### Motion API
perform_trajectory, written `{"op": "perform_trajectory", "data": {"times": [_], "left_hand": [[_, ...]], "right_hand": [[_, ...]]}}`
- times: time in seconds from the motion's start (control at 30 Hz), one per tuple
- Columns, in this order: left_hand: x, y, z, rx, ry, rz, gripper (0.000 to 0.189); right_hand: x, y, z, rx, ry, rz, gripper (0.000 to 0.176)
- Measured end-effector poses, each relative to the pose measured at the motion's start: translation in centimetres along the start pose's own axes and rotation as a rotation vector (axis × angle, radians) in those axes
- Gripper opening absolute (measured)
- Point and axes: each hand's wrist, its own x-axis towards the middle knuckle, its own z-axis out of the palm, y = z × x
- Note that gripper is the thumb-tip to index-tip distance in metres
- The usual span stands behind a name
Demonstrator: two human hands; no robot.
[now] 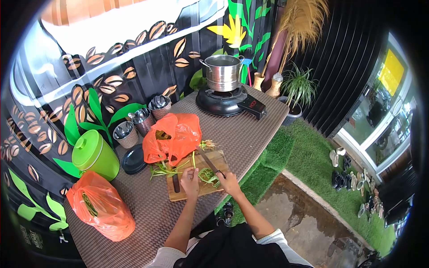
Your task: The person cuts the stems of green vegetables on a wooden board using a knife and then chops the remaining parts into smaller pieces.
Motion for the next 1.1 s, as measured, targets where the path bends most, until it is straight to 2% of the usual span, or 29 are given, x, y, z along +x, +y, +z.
{"op": "perform_trajectory", "data": {"times": [0.1, 0.17, 0.27, 0.33, 0.37, 0.4, 0.47, 0.53, 0.6, 0.73, 0.8, 0.87, 0.93, 1.0, 1.03, 1.1], "left_hand": [[-0.4, -0.7, 0.4, 0.025, -0.03, 0.003, 0.021], [-0.6, -1.5, 0.6, 0.094, -0.01, 0.105, 0.02], [-1.0, -1.4, 0.1, 0.148, -0.034, 0.051, 0.019], [-1.1, -1.9, -0.4, 0.131, -0.03, -0.009, 0.02], [-1.3, -2.2, -0.6, 0.112, -0.027, -0.071, 0.02], [-1.5, -2.1, -0.8, 0.111, -0.026, -0.074, 0.02], [-1.9, -2.2, -1.2, 0.043, 0.0, -0.075, 0.021], [-2.3, -2.5, -1.5, 0.049, -0.001, -0.145, 0.02], [-2.8, -2.9, -1.7, 0.026, 0.057, -0.046, 0.019], [-3.5, -2.7, -2.6, -0.032, 0.031, -0.172, 0.018], [-3.6, -2.0, -3.0, -0.09, 0.009, -0.242, 0.019], [-3.3, -2.1, -2.7, -0.05, 0.039, -0.173, 0.019], [-2.8, -2.5, -2.5, -0.011, 0.065, -0.106, 0.02], [-2.3, -2.7, -2.3, -0.032, 0.054, -0.081, 0.021], [-1.6, -2.3, -2.0, -0.041, 0.053, -0.068, 0.021], [-1.5, -2.2, -1.9, -0.007, 0.021, -0.032, 0.022]], "right_hand": [[-1.5, -0.5, -1.4, 0.035, -0.01, -0.103, 0.036], [-2.4, -0.5, -1.9, 0.079, 0.068, -0.084, 0.033], [-4.5, 2.1, -1.5, 0.115, 0.153, -0.04, 0.027], [-6.2, 2.8, -1.8, 0.129, 0.088, 0.169, 0.029], [-7.0, 3.5, -1.6, 0.014, 0.141, 0.025, 0.027], [-7.6, 3.1, -2.0, 0.011, 0.139, 0.025, 0.027], [-8.9, 2.4, -2.5, 0.17, -0.058, 0.26, 0.024], [-9.5, 2.3, -2.0, 0.226, -0.072, 0.255, 0.023], [-9.8, 1.8, -1.4, 0.21, -0.095, 0.281, 0.023], [-9.1, 0.5, 0.3, 0.199, -0.193, 0.248, 0.025], [-8.3, 0.5, 2.1, 0.196, -0.178, 0.19, 0.025], [-6.9, 1.4, 4.2, 0.055, -0.185, 0.035, 0.024], [-5.9, 0.8, 5.0, 0.022, -0.241, 0.015, 0.023], [-4.8, 0.5, 5.6, 0.01, -0.494, 0.114, 0.025], [-4.0, 0.3, 5.5, 0.007, -0.484, 0.102, 0.025], [-4.7, 1.0, 5.5, 0.015, -0.285, -0.014, 0.029]]}}
